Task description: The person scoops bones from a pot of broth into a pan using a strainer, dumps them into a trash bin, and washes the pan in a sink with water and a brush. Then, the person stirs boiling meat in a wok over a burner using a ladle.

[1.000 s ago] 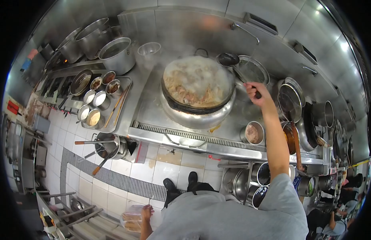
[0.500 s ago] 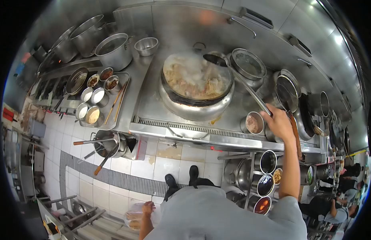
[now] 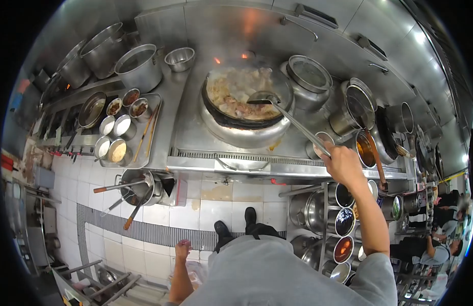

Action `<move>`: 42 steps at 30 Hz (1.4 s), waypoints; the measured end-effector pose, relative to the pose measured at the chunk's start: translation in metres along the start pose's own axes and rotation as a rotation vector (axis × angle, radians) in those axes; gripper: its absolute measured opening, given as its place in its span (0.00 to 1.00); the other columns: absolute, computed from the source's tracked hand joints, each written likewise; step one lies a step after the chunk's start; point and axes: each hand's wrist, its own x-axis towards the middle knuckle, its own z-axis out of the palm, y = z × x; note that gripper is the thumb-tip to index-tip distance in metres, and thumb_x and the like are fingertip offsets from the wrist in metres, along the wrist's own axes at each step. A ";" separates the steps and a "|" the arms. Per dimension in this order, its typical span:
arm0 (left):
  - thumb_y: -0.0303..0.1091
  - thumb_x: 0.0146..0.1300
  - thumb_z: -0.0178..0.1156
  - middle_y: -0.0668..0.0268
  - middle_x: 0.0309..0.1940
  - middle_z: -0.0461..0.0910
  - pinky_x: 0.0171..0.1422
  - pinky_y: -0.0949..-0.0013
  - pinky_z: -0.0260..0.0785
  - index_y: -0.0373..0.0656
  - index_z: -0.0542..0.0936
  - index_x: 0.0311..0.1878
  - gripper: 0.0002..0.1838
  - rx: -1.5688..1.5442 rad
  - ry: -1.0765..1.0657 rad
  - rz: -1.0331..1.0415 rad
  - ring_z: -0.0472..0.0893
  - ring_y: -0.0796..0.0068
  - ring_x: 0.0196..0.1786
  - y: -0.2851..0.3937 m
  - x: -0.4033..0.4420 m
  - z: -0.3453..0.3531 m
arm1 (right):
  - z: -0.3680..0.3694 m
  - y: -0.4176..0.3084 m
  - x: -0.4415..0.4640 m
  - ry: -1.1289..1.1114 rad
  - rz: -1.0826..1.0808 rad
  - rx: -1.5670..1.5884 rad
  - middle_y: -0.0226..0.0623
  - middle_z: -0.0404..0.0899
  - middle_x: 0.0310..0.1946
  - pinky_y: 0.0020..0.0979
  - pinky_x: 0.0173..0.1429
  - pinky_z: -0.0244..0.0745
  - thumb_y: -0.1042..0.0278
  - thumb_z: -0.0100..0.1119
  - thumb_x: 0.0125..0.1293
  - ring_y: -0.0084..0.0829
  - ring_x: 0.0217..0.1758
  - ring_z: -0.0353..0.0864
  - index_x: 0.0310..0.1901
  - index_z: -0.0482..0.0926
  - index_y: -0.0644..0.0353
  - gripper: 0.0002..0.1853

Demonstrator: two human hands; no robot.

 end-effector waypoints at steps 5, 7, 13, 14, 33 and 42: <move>0.37 0.61 0.57 0.67 0.31 0.80 0.26 0.73 0.68 0.42 0.78 0.45 0.12 -0.078 0.033 0.035 0.83 0.73 0.31 0.009 -0.009 -0.004 | -0.013 -0.001 -0.003 -0.043 -0.032 -0.007 0.56 0.80 0.26 0.50 0.41 0.75 0.61 0.58 0.63 0.55 0.34 0.81 0.47 0.75 0.62 0.15; 0.36 0.61 0.58 0.65 0.32 0.81 0.26 0.72 0.69 0.41 0.77 0.44 0.11 -0.082 0.015 0.011 0.82 0.72 0.29 -0.020 -0.004 -0.004 | -0.005 -0.002 0.004 -0.052 -0.023 -0.043 0.54 0.81 0.26 0.48 0.41 0.76 0.62 0.59 0.62 0.53 0.34 0.82 0.48 0.75 0.63 0.17; 0.34 0.62 0.58 0.63 0.28 0.81 0.23 0.68 0.70 0.39 0.77 0.50 0.15 -0.015 0.000 -0.207 0.82 0.70 0.26 -0.065 -0.019 -0.001 | 0.028 0.005 0.034 -0.006 -0.037 -0.071 0.52 0.81 0.27 0.47 0.40 0.79 0.63 0.59 0.60 0.51 0.34 0.83 0.43 0.76 0.65 0.14; 0.34 0.62 0.58 0.63 0.28 0.81 0.23 0.68 0.70 0.39 0.77 0.50 0.15 -0.015 -0.002 -0.207 0.82 0.70 0.26 -0.066 -0.019 0.000 | 0.031 0.006 0.037 -0.007 -0.034 -0.086 0.52 0.81 0.28 0.47 0.40 0.79 0.63 0.59 0.60 0.52 0.35 0.83 0.42 0.76 0.65 0.14; 0.36 0.62 0.60 0.63 0.31 0.82 0.25 0.69 0.69 0.39 0.76 0.52 0.17 -0.050 0.015 -0.183 0.82 0.70 0.27 -0.057 -0.015 -0.002 | -0.028 -0.024 -0.024 -0.055 -0.070 0.256 0.59 0.78 0.28 0.51 0.46 0.72 0.62 0.60 0.61 0.59 0.39 0.78 0.54 0.78 0.62 0.20; 0.36 0.59 0.58 0.64 0.33 0.81 0.24 0.73 0.66 0.40 0.77 0.48 0.15 -0.058 0.002 -0.079 0.82 0.73 0.29 -0.039 -0.004 0.006 | 0.020 -0.049 -0.010 -0.086 -0.021 0.145 0.57 0.80 0.28 0.50 0.45 0.75 0.63 0.60 0.60 0.56 0.38 0.81 0.39 0.77 0.65 0.13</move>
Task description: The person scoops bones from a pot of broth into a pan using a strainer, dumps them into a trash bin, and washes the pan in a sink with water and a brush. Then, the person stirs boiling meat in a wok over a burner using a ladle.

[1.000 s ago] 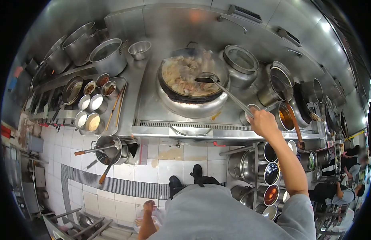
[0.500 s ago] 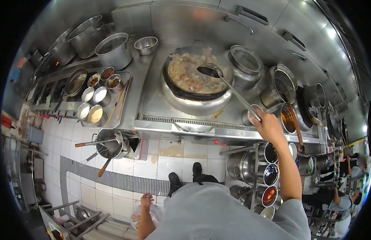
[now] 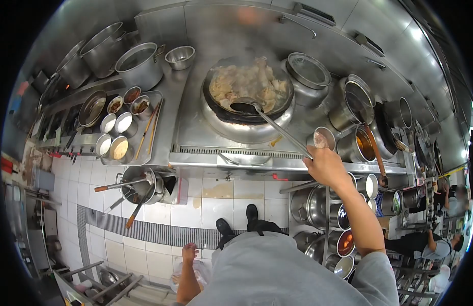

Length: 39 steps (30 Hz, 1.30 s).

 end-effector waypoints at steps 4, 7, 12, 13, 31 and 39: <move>0.36 0.59 0.58 0.65 0.32 0.81 0.23 0.74 0.65 0.40 0.77 0.48 0.15 -0.003 -0.012 -0.012 0.82 0.73 0.29 0.001 -0.001 -0.001 | 0.014 0.006 0.009 0.044 -0.044 -0.012 0.55 0.81 0.27 0.48 0.44 0.77 0.63 0.61 0.59 0.54 0.36 0.82 0.37 0.78 0.66 0.13; 0.36 0.59 0.58 0.65 0.31 0.81 0.22 0.74 0.65 0.41 0.77 0.48 0.15 -0.003 -0.017 -0.007 0.82 0.73 0.28 0.001 -0.007 -0.002 | 0.019 -0.001 0.013 0.047 0.008 -0.026 0.55 0.81 0.28 0.48 0.44 0.77 0.63 0.61 0.59 0.54 0.37 0.82 0.37 0.79 0.66 0.13; 0.35 0.59 0.59 0.64 0.30 0.81 0.22 0.72 0.67 0.39 0.77 0.48 0.15 -0.018 -0.001 -0.029 0.81 0.72 0.26 -0.022 -0.012 -0.006 | 0.042 0.012 0.020 0.114 -0.039 -0.001 0.55 0.81 0.30 0.48 0.45 0.77 0.62 0.61 0.59 0.54 0.38 0.82 0.37 0.79 0.66 0.14; 0.35 0.59 0.59 0.64 0.30 0.81 0.22 0.72 0.67 0.39 0.77 0.48 0.15 -0.020 -0.002 -0.031 0.81 0.72 0.26 -0.027 -0.014 -0.006 | 0.042 0.012 0.019 0.132 -0.046 0.001 0.55 0.81 0.30 0.48 0.45 0.77 0.62 0.62 0.59 0.54 0.38 0.82 0.38 0.79 0.66 0.14; 0.33 0.60 0.59 0.63 0.27 0.81 0.21 0.72 0.69 0.37 0.79 0.44 0.12 0.037 -0.029 -0.040 0.82 0.71 0.25 -0.041 -0.019 0.006 | 0.020 -0.029 0.015 0.129 -0.005 0.285 0.57 0.81 0.32 0.49 0.48 0.76 0.63 0.59 0.61 0.56 0.41 0.81 0.39 0.81 0.65 0.13; 0.35 0.59 0.57 0.62 0.32 0.82 0.25 0.72 0.70 0.37 0.77 0.48 0.16 -0.031 0.002 0.020 0.83 0.71 0.29 -0.013 -0.018 -0.002 | 0.064 -0.044 0.056 0.072 0.109 0.316 0.56 0.82 0.35 0.48 0.50 0.76 0.62 0.59 0.61 0.56 0.43 0.81 0.38 0.81 0.66 0.14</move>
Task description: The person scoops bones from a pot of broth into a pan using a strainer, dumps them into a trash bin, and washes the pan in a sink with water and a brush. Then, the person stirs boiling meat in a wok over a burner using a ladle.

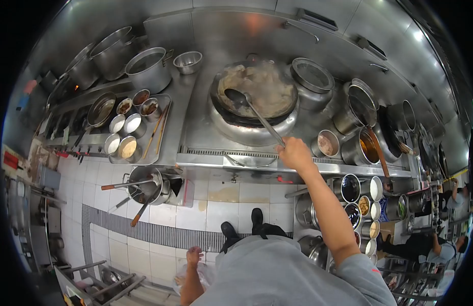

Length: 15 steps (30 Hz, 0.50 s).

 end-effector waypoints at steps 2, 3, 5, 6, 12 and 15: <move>0.35 0.60 0.56 0.64 0.33 0.81 0.25 0.74 0.68 0.39 0.76 0.49 0.15 0.013 -0.022 -0.003 0.82 0.72 0.29 0.006 0.001 -0.002 | 0.000 -0.007 0.011 0.009 -0.010 -0.025 0.56 0.82 0.35 0.48 0.50 0.76 0.62 0.59 0.61 0.55 0.43 0.82 0.38 0.81 0.66 0.14; 0.35 0.60 0.56 0.64 0.33 0.81 0.25 0.74 0.68 0.39 0.76 0.49 0.15 0.011 -0.020 -0.001 0.82 0.72 0.29 0.006 0.001 -0.002 | -0.001 -0.011 0.017 0.020 -0.016 -0.052 0.56 0.82 0.35 0.47 0.50 0.76 0.62 0.59 0.61 0.55 0.43 0.82 0.39 0.81 0.66 0.14; 0.35 0.60 0.57 0.65 0.32 0.81 0.25 0.73 0.67 0.41 0.76 0.48 0.14 -0.020 0.015 -0.033 0.82 0.72 0.29 0.004 -0.002 -0.001 | 0.003 -0.014 0.029 0.050 -0.039 -0.054 0.55 0.82 0.35 0.47 0.50 0.76 0.62 0.59 0.61 0.55 0.43 0.82 0.39 0.81 0.66 0.14; 0.35 0.60 0.57 0.65 0.32 0.81 0.25 0.73 0.67 0.41 0.76 0.48 0.14 -0.021 0.017 -0.032 0.82 0.72 0.29 0.003 -0.004 -0.001 | 0.005 -0.015 0.033 0.080 -0.060 -0.059 0.55 0.82 0.35 0.47 0.50 0.77 0.62 0.58 0.61 0.54 0.44 0.82 0.40 0.81 0.66 0.15; 0.34 0.61 0.58 0.61 0.30 0.81 0.23 0.70 0.68 0.38 0.77 0.50 0.15 -0.073 0.054 -0.060 0.82 0.70 0.26 -0.025 -0.008 -0.004 | -0.011 -0.021 0.031 0.041 -0.064 -0.101 0.55 0.82 0.36 0.47 0.50 0.77 0.62 0.58 0.61 0.53 0.43 0.83 0.41 0.80 0.68 0.15; 0.34 0.61 0.57 0.60 0.29 0.81 0.21 0.69 0.68 0.36 0.76 0.51 0.17 -0.046 0.030 -0.071 0.82 0.69 0.26 -0.040 -0.015 -0.006 | -0.009 -0.008 0.048 0.026 -0.041 -0.143 0.55 0.83 0.36 0.47 0.50 0.77 0.61 0.59 0.61 0.53 0.43 0.83 0.42 0.80 0.66 0.15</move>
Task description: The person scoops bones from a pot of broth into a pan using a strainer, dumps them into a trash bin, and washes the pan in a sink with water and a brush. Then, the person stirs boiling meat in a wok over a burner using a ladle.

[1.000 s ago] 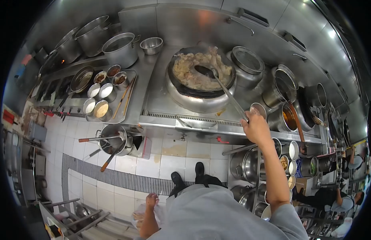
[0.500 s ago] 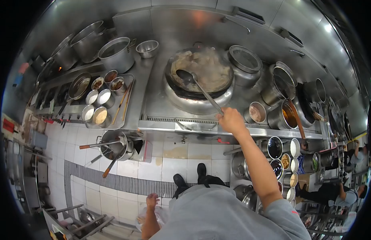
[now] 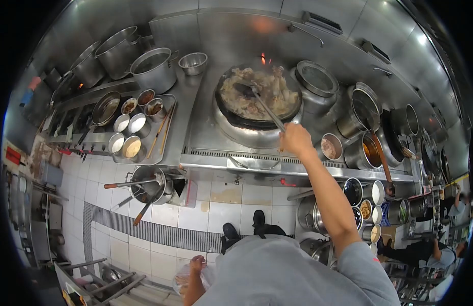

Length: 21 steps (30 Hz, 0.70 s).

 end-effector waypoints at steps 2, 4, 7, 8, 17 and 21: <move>0.33 0.61 0.57 0.60 0.29 0.81 0.21 0.69 0.68 0.36 0.76 0.51 0.17 0.009 0.003 -0.025 0.82 0.69 0.25 -0.009 0.002 -0.006 | -0.005 0.007 -0.003 0.049 0.023 0.029 0.54 0.82 0.35 0.47 0.50 0.77 0.61 0.59 0.61 0.53 0.43 0.82 0.42 0.80 0.65 0.15; 0.33 0.61 0.57 0.60 0.29 0.81 0.21 0.69 0.68 0.35 0.76 0.52 0.17 0.012 0.002 -0.058 0.82 0.69 0.24 -0.012 0.003 -0.005 | -0.014 0.020 -0.010 0.093 0.042 0.050 0.54 0.82 0.35 0.47 0.49 0.77 0.61 0.59 0.61 0.53 0.43 0.82 0.42 0.80 0.64 0.15; 0.32 0.61 0.57 0.60 0.29 0.81 0.21 0.69 0.69 0.35 0.75 0.52 0.17 -0.057 -0.015 -0.079 0.81 0.69 0.24 -0.002 -0.005 -0.004 | -0.044 0.044 -0.036 0.125 -0.012 0.066 0.55 0.82 0.35 0.48 0.48 0.76 0.62 0.60 0.60 0.55 0.42 0.81 0.42 0.81 0.62 0.13; 0.33 0.61 0.57 0.60 0.30 0.81 0.21 0.69 0.69 0.35 0.75 0.53 0.18 -0.051 -0.005 -0.065 0.81 0.70 0.24 0.002 -0.007 -0.003 | -0.064 0.047 -0.048 0.053 -0.010 0.101 0.55 0.81 0.35 0.48 0.47 0.75 0.62 0.60 0.60 0.55 0.42 0.81 0.43 0.81 0.62 0.13; 0.36 0.61 0.58 0.61 0.32 0.81 0.23 0.72 0.69 0.37 0.75 0.53 0.19 0.112 -0.048 0.033 0.83 0.70 0.29 0.039 0.021 0.018 | -0.014 0.072 -0.064 0.080 -0.058 0.000 0.56 0.80 0.28 0.49 0.45 0.75 0.63 0.62 0.59 0.58 0.37 0.80 0.45 0.80 0.61 0.15; 0.36 0.61 0.57 0.63 0.33 0.81 0.24 0.72 0.69 0.38 0.75 0.53 0.18 0.128 -0.068 0.109 0.83 0.72 0.29 0.060 0.032 0.026 | -0.022 0.068 -0.047 0.067 -0.069 0.034 0.59 0.80 0.29 0.49 0.45 0.75 0.62 0.62 0.60 0.57 0.39 0.81 0.45 0.80 0.61 0.15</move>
